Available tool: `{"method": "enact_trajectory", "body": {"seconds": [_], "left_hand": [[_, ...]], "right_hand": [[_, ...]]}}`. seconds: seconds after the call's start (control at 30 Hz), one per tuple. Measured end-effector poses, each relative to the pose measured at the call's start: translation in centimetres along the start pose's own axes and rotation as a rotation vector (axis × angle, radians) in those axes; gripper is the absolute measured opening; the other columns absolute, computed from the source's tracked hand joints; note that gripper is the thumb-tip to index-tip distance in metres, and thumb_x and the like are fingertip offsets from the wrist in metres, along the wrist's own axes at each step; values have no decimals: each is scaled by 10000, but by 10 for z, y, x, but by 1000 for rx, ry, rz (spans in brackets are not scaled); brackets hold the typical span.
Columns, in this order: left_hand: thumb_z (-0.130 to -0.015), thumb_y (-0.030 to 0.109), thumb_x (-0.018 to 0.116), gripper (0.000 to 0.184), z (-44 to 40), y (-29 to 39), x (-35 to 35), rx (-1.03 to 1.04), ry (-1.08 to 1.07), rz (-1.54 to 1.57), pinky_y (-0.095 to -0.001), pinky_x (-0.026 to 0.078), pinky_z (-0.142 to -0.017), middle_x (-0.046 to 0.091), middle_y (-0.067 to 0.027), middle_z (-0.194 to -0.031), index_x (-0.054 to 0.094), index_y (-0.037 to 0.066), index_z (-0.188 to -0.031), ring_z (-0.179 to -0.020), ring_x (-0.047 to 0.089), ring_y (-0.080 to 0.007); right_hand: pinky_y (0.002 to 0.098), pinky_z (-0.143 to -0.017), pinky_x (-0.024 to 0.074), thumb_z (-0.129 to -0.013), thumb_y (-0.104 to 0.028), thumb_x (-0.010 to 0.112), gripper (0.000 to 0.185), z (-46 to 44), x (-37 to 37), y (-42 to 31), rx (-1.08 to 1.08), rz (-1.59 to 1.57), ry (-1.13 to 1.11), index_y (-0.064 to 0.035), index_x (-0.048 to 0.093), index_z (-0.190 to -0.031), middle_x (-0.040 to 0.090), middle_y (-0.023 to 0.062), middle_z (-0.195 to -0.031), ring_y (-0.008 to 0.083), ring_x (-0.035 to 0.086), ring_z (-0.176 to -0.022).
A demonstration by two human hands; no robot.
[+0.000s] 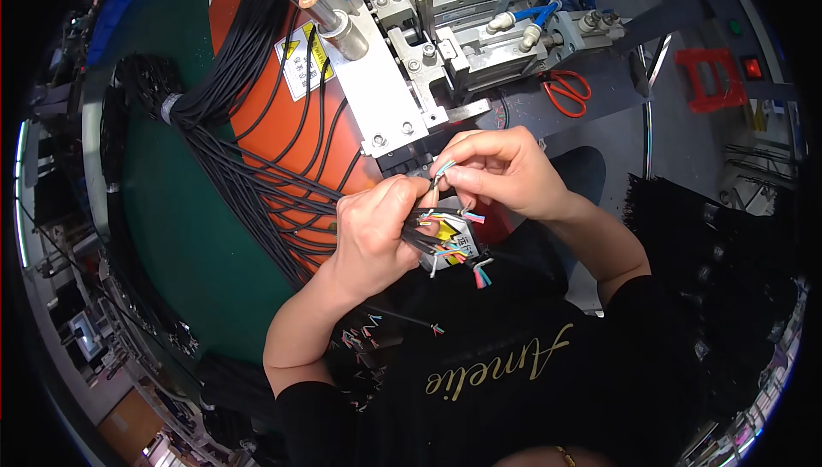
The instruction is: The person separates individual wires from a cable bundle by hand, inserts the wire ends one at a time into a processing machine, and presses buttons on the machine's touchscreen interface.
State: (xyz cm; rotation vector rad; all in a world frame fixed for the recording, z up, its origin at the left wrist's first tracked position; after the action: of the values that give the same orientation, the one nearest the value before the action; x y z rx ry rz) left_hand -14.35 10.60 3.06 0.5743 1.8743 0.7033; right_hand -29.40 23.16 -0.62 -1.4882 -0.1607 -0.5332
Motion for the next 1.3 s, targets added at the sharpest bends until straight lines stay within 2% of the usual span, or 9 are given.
{"method": "enact_trajectory", "body": {"seconds": [0.13,0.3,0.37,0.43,0.53,0.67,0.87,1.13,1.3], "left_hand": [[-835,109,692,156,-3,-6,-9,-25,-109,153,-299,463,-528,609,-104,-697,609,-3,-904,-569,606,-227],[-772,91,697,191,-4,-1,-9,30,-198,-62,-336,472,-540,592,-92,-698,607,7,-917,-590,618,-251],[-683,98,708,270,0,5,-4,106,-226,-267,-372,452,-532,546,-67,-688,602,18,-918,-585,597,-265],[-716,76,623,176,2,10,2,160,-171,-435,-348,443,-514,519,-41,-676,600,19,-882,-536,561,-203],[-712,79,615,313,3,14,1,95,-150,-557,-333,452,-543,522,-46,-730,637,-10,-1011,-589,571,-191],[-670,32,630,487,4,5,1,24,-121,-435,-345,480,-606,539,-94,-894,618,-39,-1152,-735,587,-217],[-611,-13,654,577,6,-1,1,19,-128,-349,-362,496,-632,538,-104,-915,599,-56,-1183,-760,585,-249],[-672,69,653,506,-1,3,-4,111,-181,-394,-333,492,-618,533,-90,-886,619,-56,-1161,-733,566,-226],[-668,71,655,510,-6,5,-5,153,-275,-476,-315,498,-624,530,-84,-887,617,-72,-1156,-727,551,-205]], "right_hand": [[196,-585,493,-906,-11,640,118,-2,-4,-5,-41,64,-47,51,683,-997,663,71,-896,70,621,-673],[208,-512,458,-870,15,654,61,-6,-11,-13,76,169,-73,42,689,-912,661,61,-835,61,601,-617],[229,-489,448,-836,12,667,22,-7,-9,-14,-128,529,-73,17,671,-856,640,45,-793,77,596,-579],[256,-471,442,-795,4,674,31,-7,-3,-13,-346,867,-20,-7,648,-808,607,38,-750,111,585,-546],[335,-462,445,-719,-35,672,75,-6,6,-12,-586,1291,113,-37,608,-759,527,57,-693,233,555,-533],[370,-481,472,-759,-105,646,113,-7,7,-10,-556,1376,120,-59,557,-706,511,69,-688,244,598,-581],[391,-505,478,-802,-105,647,94,-6,0,-1,-515,1253,126,-35,591,-776,537,79,-724,274,607,-612],[390,-501,483,-779,-109,659,89,-2,6,1,-495,1285,207,-44,601,-796,538,74,-748,262,621,-624],[372,-487,485,-728,-119,676,130,-3,6,-7,-455,1425,113,-55,571,-769,533,59,-746,249,625,-618]]}}
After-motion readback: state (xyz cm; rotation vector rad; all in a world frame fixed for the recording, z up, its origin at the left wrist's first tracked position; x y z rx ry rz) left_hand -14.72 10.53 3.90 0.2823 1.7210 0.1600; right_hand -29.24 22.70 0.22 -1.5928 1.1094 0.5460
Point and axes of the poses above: each hand's wrist, its own z-axis away from the middle knuckle, its own x-axis out of the palm, y = z × x, the point moved 1 cm from there along -z, towards the middle knuckle
